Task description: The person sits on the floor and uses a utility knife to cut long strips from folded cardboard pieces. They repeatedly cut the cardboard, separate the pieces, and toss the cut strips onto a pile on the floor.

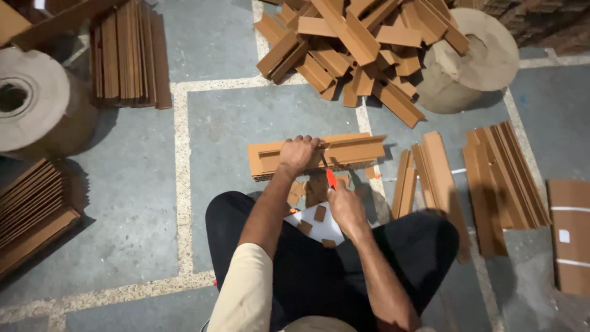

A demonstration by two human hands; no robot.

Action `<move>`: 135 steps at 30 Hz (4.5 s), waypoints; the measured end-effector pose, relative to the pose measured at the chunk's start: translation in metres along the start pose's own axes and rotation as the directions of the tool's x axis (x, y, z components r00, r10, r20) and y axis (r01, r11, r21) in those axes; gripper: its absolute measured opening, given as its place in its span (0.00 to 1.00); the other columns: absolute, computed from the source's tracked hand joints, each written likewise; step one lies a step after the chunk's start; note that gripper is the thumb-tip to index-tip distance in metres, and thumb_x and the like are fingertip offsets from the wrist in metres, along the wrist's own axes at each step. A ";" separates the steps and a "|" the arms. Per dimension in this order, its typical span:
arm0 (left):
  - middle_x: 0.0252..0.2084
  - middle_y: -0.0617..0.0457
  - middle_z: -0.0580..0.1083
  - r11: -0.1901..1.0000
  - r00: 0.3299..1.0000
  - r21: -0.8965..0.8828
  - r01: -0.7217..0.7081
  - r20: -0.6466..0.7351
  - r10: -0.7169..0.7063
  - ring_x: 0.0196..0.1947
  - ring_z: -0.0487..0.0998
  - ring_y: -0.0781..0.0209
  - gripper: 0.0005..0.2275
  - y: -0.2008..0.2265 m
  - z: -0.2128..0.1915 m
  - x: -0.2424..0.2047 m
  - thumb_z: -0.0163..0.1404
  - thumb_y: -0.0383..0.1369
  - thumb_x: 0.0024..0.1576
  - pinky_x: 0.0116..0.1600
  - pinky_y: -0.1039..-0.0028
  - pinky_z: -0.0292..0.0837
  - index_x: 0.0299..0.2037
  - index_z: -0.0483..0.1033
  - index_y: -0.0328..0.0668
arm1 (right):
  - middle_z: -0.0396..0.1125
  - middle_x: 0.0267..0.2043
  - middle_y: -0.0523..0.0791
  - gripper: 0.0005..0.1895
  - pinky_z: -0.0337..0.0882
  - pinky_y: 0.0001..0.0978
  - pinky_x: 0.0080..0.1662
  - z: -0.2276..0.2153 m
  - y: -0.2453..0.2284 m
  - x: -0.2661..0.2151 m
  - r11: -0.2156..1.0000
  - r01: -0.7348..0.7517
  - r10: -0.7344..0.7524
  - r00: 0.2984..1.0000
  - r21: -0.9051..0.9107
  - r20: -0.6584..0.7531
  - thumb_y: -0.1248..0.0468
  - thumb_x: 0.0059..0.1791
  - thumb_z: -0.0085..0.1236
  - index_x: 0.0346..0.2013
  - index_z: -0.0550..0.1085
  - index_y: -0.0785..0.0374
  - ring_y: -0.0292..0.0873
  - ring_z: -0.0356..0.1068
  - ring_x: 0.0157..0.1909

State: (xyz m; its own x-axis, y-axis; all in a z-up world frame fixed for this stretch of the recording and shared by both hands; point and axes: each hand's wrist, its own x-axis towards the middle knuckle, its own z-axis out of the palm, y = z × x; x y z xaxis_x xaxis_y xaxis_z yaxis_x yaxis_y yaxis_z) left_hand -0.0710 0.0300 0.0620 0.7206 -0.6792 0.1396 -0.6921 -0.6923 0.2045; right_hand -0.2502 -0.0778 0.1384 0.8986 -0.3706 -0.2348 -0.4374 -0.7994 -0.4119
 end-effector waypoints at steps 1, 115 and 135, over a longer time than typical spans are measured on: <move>0.43 0.54 0.78 0.999 1.000 -0.038 -0.018 -0.007 0.018 0.45 0.80 0.53 0.16 0.000 0.000 -0.002 0.48 0.32 0.57 0.44 0.57 0.76 0.56 0.73 0.55 | 0.72 0.37 0.65 0.21 0.69 0.65 0.46 -0.002 0.005 -0.012 1.000 -0.013 0.014 1.000 0.027 -0.018 0.55 0.54 0.47 0.56 0.65 0.67 0.71 0.72 0.42; 0.30 0.42 0.74 0.487 0.939 -0.866 -0.115 -0.255 -0.231 0.28 0.77 0.48 0.14 0.067 0.008 -0.128 0.44 0.39 0.69 0.37 0.61 0.74 0.48 0.78 0.36 | 0.74 0.36 0.43 0.07 0.74 0.27 0.40 0.012 0.039 -0.008 0.412 0.258 -0.054 0.964 0.874 -0.259 0.71 0.47 0.64 0.39 0.77 0.70 0.34 0.72 0.37; 0.30 0.50 0.74 -0.630 0.895 -0.748 0.212 0.407 -0.183 0.23 0.76 0.63 0.18 0.122 0.115 -0.122 0.44 0.43 0.72 0.28 0.71 0.76 0.53 0.71 0.30 | 0.59 0.17 0.38 0.18 0.59 0.31 0.22 0.051 0.048 0.008 0.709 -0.005 0.073 0.995 0.706 -0.065 0.55 0.56 0.48 0.30 0.70 0.65 0.33 0.59 0.19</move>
State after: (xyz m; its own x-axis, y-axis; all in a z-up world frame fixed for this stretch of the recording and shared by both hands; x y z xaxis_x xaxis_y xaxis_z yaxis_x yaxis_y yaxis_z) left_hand -0.2482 -0.0001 -0.0409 0.7540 -0.5807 -0.3070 0.6199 0.4744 0.6251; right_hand -0.2655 -0.0950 0.0719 0.8649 -0.4577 -0.2061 -0.3394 -0.2308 -0.9119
